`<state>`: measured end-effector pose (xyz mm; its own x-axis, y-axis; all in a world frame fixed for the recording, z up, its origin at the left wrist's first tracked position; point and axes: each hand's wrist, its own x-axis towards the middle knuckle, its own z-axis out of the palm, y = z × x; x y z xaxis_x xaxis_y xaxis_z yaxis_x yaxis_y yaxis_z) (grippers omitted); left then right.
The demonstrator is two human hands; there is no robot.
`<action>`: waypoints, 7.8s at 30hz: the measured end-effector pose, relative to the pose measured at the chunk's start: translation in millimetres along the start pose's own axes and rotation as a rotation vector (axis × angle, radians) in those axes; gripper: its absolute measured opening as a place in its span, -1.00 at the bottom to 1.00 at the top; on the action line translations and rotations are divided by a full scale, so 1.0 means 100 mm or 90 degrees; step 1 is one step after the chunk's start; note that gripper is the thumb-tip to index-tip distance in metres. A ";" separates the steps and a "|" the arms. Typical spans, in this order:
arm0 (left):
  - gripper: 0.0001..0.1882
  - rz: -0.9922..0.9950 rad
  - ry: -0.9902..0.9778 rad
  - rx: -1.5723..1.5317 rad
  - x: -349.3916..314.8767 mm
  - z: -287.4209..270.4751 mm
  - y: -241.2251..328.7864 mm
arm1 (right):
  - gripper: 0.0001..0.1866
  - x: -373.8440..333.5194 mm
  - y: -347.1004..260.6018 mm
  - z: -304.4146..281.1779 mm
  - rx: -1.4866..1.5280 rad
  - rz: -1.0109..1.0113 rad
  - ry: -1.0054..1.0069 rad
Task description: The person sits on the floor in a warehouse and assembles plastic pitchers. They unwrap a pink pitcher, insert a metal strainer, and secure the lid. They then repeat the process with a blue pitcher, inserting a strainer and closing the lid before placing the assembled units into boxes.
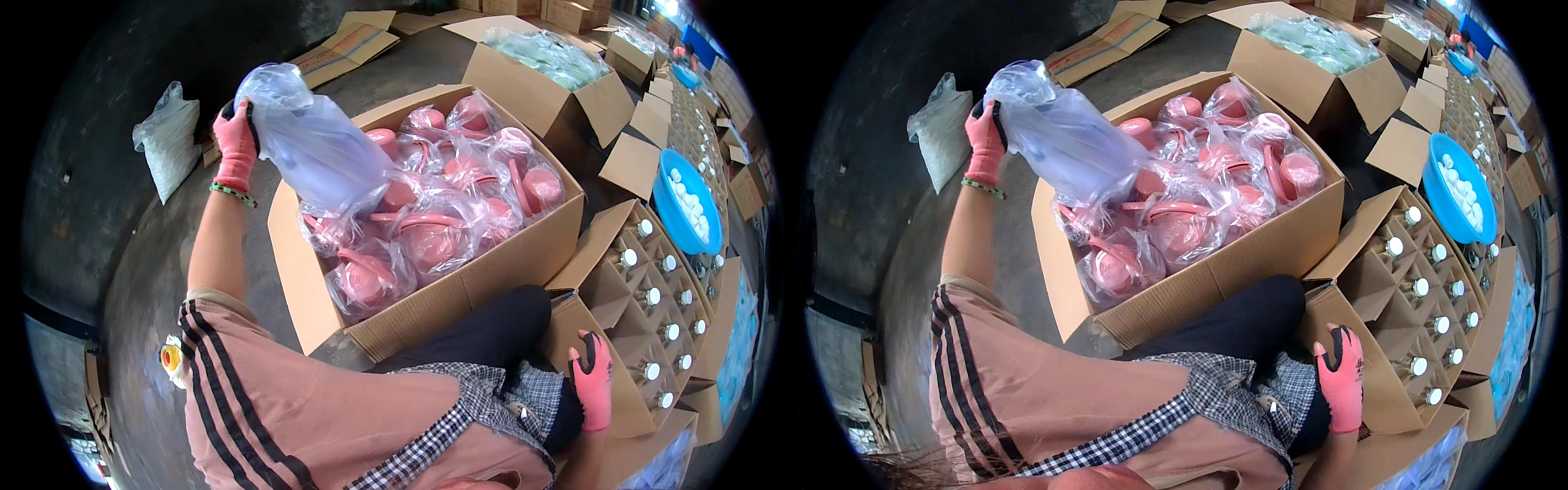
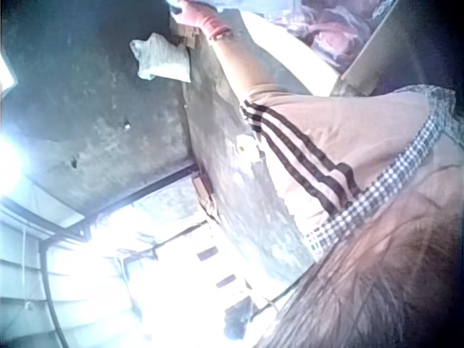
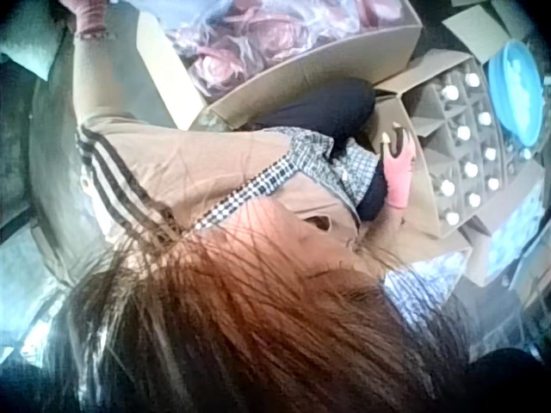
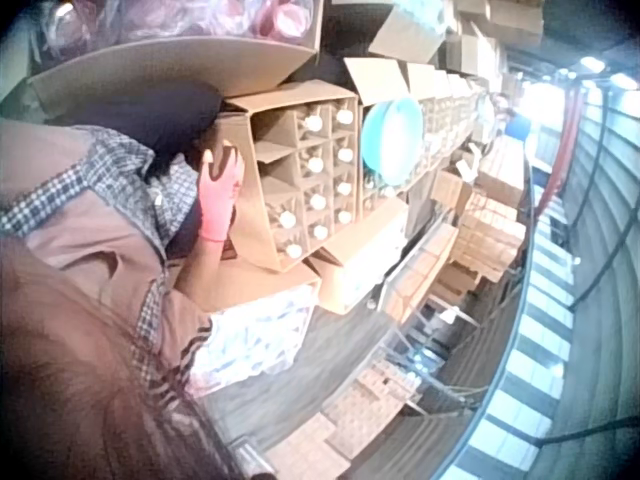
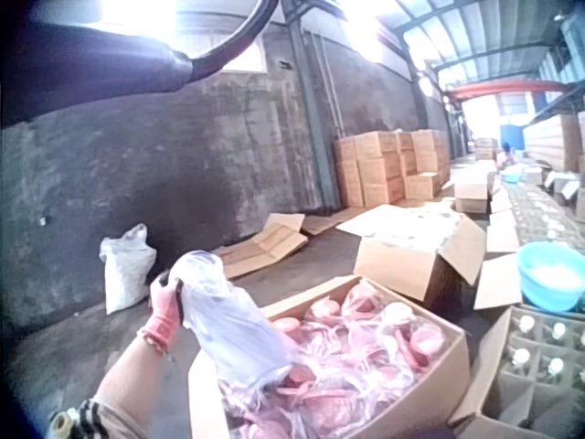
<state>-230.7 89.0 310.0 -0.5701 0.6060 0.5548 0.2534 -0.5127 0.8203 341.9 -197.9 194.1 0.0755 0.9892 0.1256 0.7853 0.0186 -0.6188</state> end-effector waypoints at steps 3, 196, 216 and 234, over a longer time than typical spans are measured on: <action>-0.72 0.122 -0.039 0.212 0.17 -0.02 0.17 | -0.69 -0.06 0.05 -0.03 -0.015 0.016 0.021; -0.48 -0.346 -0.760 -0.340 -4.37 2.99 0.39 | -0.56 -0.82 0.35 0.08 0.256 0.258 0.435; -0.54 0.587 -0.838 -0.215 -4.07 2.78 1.47 | -0.26 -0.06 0.11 -0.63 0.612 -0.163 0.569; -0.64 -0.196 -0.770 -0.358 -4.54 3.05 1.44 | -0.25 0.55 0.49 -0.68 0.016 0.095 0.397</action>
<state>303.4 -74.3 218.5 0.5608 0.7390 0.3734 -0.2720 -0.2615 0.9261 426.2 -152.9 223.7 0.5317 0.7113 0.4597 0.7249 -0.1015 -0.6814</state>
